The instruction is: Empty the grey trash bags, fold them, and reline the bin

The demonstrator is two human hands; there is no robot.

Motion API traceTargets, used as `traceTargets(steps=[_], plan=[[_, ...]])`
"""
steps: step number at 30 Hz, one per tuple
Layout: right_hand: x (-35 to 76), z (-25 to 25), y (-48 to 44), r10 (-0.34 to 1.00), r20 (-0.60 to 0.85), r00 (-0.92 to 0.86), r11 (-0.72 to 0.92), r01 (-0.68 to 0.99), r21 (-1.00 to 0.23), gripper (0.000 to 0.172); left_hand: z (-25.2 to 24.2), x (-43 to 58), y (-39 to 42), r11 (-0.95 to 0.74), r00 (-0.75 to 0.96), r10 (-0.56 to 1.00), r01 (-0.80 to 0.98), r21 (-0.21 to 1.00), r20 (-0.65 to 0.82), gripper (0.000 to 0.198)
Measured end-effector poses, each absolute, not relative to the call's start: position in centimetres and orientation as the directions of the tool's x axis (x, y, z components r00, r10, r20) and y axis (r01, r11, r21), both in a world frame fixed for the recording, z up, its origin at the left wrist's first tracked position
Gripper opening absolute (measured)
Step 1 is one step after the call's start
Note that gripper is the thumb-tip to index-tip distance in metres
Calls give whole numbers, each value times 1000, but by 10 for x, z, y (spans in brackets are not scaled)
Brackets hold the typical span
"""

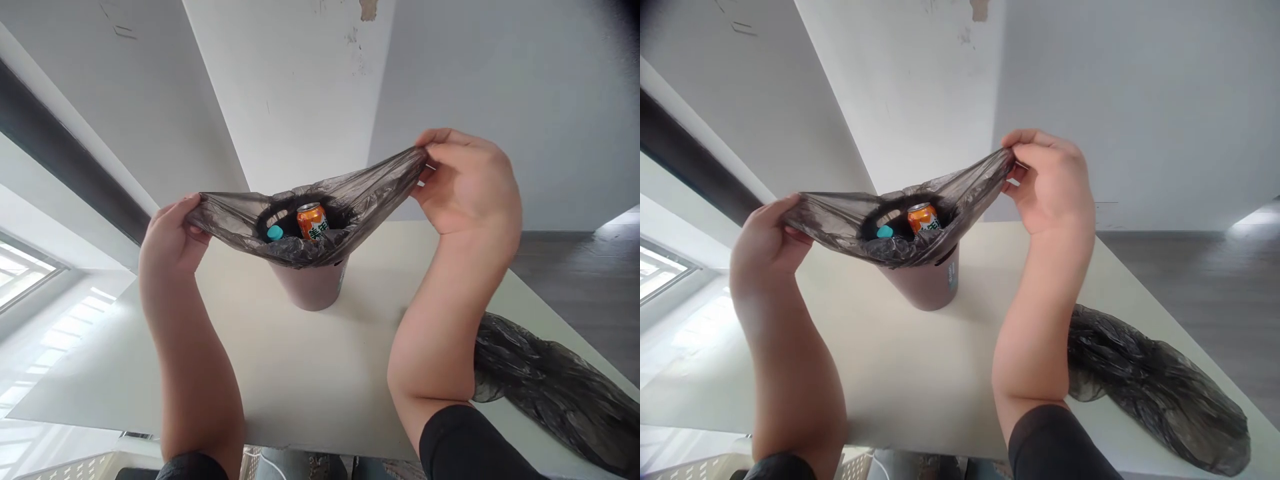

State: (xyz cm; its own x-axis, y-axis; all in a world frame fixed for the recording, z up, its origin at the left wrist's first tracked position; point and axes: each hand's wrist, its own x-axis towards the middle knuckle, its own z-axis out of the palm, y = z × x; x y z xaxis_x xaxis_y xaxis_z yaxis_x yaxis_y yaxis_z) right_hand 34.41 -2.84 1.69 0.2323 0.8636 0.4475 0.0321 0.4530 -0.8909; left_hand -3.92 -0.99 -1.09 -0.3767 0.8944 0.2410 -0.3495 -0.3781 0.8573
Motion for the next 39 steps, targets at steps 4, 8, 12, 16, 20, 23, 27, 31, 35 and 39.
traceTargets(steps=[4, 8, 12, 16, 20, 23, 27, 31, 35, 39], plan=[[341, 17, -26, 846, 422, 326, 431, 50, -901, 21, -10, -32, -10, -400, -421, 878, -389, 830, 226, 23], [341, 19, -28, 803, 437, 406, 534, -162, -830, 17, -6, -30, -14, -418, -447, 862, -355, 836, 241, 27], [342, 25, -43, 584, 553, 594, 768, -184, -614, 26, 0, -34, -23, -426, -413, 865, -306, 852, 284, 23], [339, 29, -55, 465, 613, 639, 851, -130, -510, 33, 3, -36, -27, -510, -408, 825, -240, 826, 391, 22], [340, 28, -48, 492, 594, 636, 817, -103, -567, 24, 2, -35, -24, -533, -466, 792, -214, 819, 393, 25], [346, 25, -41, 487, 537, 689, 788, -80, -611, 18, 3, -37, -25, -558, -493, 769, -204, 805, 408, 25], [353, 21, -36, 511, 462, 725, 723, -71, -688, 15, 2, -43, -26, -580, -487, 762, -219, 785, 427, 23], [361, 15, -26, 588, 507, 631, 683, -52, -728, 22, 1, -48, -25, -538, -486, 802, -338, 772, 347, 23], [374, 8, -11, 513, 664, 544, 720, 150, -678, 34, 1, -53, -26, -504, -452, 840, -448, 738, 300, 15], [377, 4, 0, 483, 663, 572, 691, 216, -690, 39, 0, -52, -29, -533, -403, 829, -363, 764, 387, 21]])
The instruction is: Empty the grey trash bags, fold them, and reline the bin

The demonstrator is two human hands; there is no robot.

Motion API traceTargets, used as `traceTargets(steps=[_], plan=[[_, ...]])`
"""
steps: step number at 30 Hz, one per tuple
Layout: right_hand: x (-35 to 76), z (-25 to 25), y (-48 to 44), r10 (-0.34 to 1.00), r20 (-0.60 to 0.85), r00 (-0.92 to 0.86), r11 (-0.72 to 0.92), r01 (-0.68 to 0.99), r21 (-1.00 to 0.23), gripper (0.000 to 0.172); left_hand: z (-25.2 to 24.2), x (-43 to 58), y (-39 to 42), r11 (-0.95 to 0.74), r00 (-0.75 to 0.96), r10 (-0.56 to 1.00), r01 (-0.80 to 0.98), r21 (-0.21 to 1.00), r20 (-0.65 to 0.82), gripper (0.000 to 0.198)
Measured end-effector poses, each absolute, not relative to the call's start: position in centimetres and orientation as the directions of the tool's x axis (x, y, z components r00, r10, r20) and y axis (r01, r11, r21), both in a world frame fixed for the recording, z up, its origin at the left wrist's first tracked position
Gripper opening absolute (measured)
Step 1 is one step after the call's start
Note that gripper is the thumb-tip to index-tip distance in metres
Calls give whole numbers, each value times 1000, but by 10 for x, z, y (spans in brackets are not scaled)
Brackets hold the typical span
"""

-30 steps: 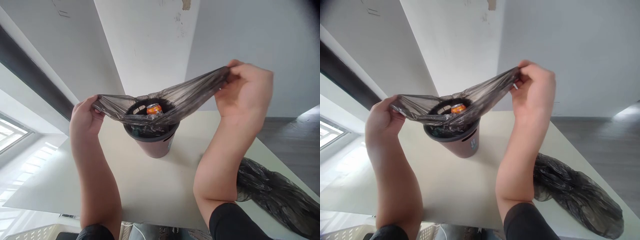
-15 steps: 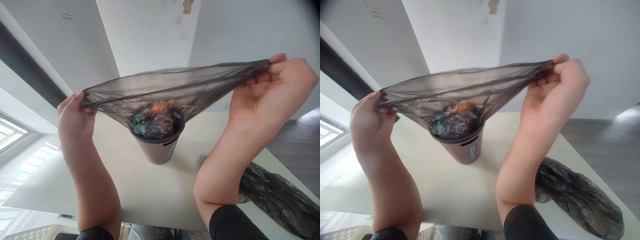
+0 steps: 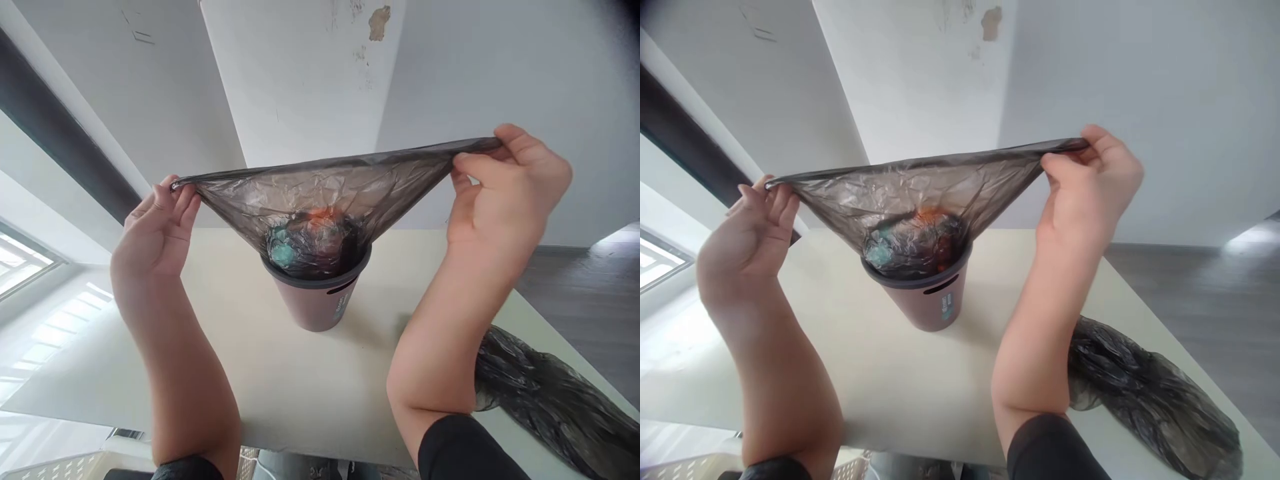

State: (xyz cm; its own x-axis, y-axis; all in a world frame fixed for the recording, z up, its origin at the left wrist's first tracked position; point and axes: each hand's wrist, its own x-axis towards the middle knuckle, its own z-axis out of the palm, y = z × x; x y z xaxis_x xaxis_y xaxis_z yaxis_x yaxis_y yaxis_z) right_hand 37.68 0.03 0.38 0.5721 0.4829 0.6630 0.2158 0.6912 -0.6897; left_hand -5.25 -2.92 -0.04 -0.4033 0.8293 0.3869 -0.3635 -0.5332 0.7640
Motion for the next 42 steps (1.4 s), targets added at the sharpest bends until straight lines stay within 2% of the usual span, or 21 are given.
traceTargets(steps=[4, 7, 9, 11, 14, 16, 19, 21, 25, 27, 30, 33, 37, 40, 41, 42], plan=[[360, 3, -3, 495, 612, 616, 602, 265, -753, 55, -5, -47, -25, -641, -533, 686, -120, 758, 495, 23], [345, 4, -9, 589, 573, 570, 554, 231, -800, 52, -10, -46, -18, -654, -639, 520, 129, 745, 567, 19], [339, 3, -10, 669, 568, 479, 545, 204, -813, 49, -13, -44, -13, -610, -633, 535, 169, 774, 560, 16], [337, 1, -7, 694, 594, 407, 551, 230, -802, 46, -16, -41, -10, -582, -564, 640, 88, 809, 522, 14], [338, -2, 3, 644, 652, 400, 593, 278, -756, 46, -18, -31, -8, -572, -428, 770, -134, 809, 473, 27], [340, -3, 9, 617, 676, 402, 614, 291, -734, 47, -18, -25, -7, -557, -374, 813, -280, 781, 446, 31], [342, -3, 12, 643, 664, 381, 617, 256, -744, 41, -15, -18, -8, -526, -326, 847, -407, 747, 419, 30], [342, -3, 11, 676, 625, 390, 639, 112, -761, 31, -11, -15, -10, -499, -305, 866, -469, 729, 397, 30], [330, -1, 7, 775, 516, 365, 626, -325, -709, 13, -3, -10, -19, -420, -255, 907, -564, 711, 334, 30], [318, 3, 1, 809, 507, 296, 587, -452, -672, 15, 2, -7, -26, -380, -202, 924, -557, 738, 324, 28], [300, 12, -14, 820, 542, 187, 550, -521, -653, 26, 9, 2, -38, -339, -97, 936, -499, 798, 337, 26], [287, 22, -34, 845, 534, 12, 471, -486, -736, 29, 15, 12, -47, -296, 29, 937, -458, 838, 347, 28], [276, 29, -47, 853, 474, -217, 356, -421, -834, 22, 15, 22, -52, -328, 120, 906, -409, 852, 406, 23], [268, 27, -46, 822, 480, -307, 353, -386, -852, 20, 10, 26, -51, -389, 129, 888, -297, 872, 440, 5], [265, 26, -46, 813, 484, -324, 369, -355, -859, 21, 9, 27, -50, -401, 131, 886, -267, 876, 445, 5], [262, 24, -46, 805, 485, -342, 386, -318, -866, 21, 7, 27, -50, -409, 134, 884, -244, 879, 449, 14]])
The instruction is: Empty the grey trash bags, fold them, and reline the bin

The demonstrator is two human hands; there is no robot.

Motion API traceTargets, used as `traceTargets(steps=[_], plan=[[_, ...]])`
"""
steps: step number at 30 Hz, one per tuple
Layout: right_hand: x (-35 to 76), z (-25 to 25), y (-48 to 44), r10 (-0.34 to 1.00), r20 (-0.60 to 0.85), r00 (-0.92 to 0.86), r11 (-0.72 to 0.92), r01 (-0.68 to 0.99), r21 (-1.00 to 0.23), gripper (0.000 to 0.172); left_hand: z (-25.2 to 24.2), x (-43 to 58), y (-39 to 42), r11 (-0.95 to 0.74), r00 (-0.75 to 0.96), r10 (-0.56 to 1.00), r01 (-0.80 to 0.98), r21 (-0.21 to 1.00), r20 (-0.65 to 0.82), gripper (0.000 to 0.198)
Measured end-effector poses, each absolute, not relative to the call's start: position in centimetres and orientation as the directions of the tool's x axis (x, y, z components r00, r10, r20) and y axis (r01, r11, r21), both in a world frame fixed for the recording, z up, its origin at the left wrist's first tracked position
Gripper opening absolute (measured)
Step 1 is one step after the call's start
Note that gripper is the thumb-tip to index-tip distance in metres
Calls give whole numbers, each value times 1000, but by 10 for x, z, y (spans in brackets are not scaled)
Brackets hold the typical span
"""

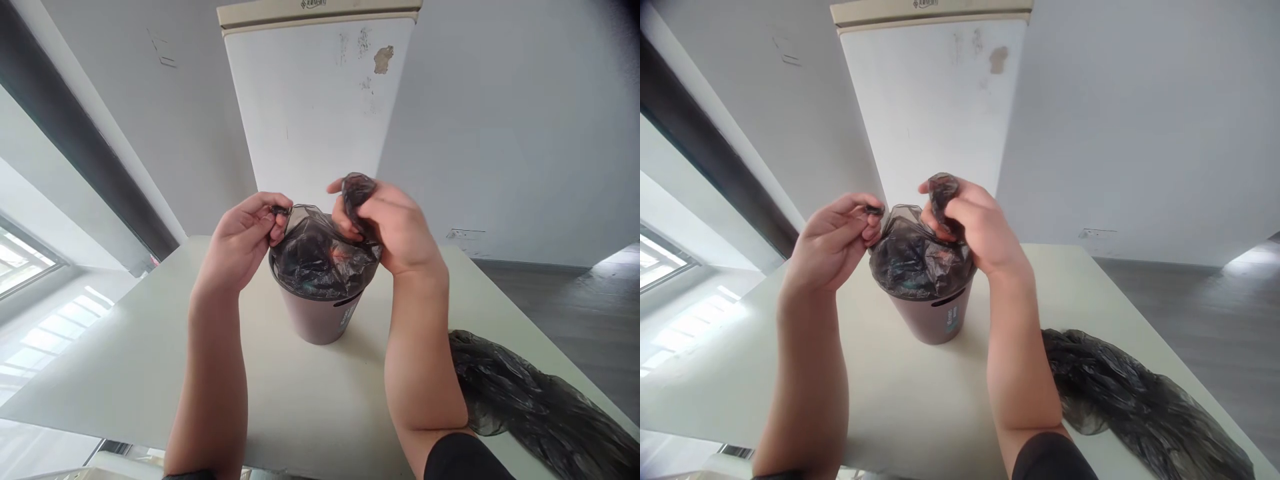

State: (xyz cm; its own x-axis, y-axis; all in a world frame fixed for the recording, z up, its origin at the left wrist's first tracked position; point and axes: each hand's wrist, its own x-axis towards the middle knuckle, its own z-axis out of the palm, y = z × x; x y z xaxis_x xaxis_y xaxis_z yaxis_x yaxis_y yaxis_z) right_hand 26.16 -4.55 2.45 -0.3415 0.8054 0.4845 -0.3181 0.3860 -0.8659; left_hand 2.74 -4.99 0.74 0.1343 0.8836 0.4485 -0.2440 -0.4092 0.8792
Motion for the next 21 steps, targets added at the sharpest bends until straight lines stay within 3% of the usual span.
traceTargets(steps=[4, 10, 14, 18, 21], plan=[[252, 22, -47, 771, 490, -407, 439, -218, -872, 9, 5, 31, -48, -434, 145, 875, -192, 880, 462, 41], [245, 15, -42, 799, 471, -374, 430, -191, -882, 28, 1, 36, -49, -487, 134, 858, -101, 868, 497, 33], [242, 12, -39, 846, 429, -318, 365, -242, -899, 36, 0, 35, -47, -470, 132, 864, -131, 873, 485, 35], [246, 17, -39, 854, 468, -228, 388, -320, -864, 40, -3, 30, -37, -502, -51, 863, -212, 839, 503, 31], [257, 22, -35, 849, 526, -44, 452, -453, -768, 47, -6, 25, -28, -542, -216, 838, -229, 809, 501, 25]])
